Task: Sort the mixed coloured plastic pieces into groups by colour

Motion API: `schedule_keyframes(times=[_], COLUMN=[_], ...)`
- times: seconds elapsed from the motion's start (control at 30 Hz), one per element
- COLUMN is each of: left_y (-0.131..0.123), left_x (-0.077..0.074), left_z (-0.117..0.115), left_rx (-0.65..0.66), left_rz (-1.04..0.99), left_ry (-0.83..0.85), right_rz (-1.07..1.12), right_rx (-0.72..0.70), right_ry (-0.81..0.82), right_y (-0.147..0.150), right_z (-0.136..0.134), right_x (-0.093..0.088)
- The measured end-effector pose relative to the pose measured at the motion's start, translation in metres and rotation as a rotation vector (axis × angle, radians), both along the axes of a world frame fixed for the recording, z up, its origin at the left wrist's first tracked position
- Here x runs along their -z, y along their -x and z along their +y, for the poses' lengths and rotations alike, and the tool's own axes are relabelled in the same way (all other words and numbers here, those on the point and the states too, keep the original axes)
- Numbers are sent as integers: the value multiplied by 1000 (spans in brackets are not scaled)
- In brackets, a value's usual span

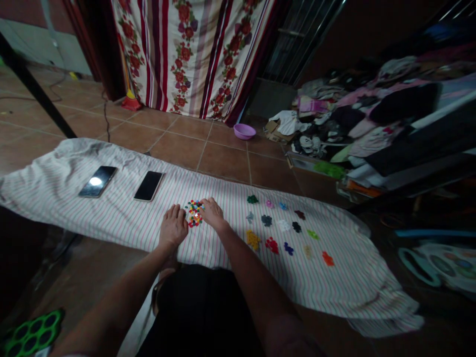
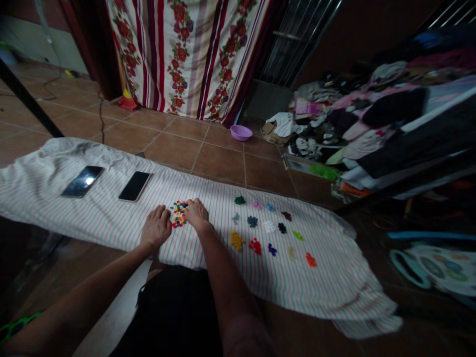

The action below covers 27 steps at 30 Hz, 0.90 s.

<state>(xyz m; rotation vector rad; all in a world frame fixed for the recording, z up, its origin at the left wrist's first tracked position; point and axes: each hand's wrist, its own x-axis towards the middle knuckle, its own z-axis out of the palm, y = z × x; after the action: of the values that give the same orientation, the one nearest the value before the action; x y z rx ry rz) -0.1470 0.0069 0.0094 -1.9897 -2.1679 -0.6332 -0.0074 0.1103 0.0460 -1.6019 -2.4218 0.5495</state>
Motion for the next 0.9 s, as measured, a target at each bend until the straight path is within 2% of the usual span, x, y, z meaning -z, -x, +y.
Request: schedule_keyframes(times=[0.37,0.7,0.9], left_y=[-1,-1,-1], left_x=[0,0,1], left_z=[0,-1,0], left_rx=[-4,-4,-2], left_rz=[3,7,-2], left_ry=[-8,-25,-36], right_rz=[62,186,260], right_rx=[-1,8,76], right_ry=[-35,-96,-92], right_y=[-2,1,0], right_z=[2,0,-4], right_x=[9,6,5])
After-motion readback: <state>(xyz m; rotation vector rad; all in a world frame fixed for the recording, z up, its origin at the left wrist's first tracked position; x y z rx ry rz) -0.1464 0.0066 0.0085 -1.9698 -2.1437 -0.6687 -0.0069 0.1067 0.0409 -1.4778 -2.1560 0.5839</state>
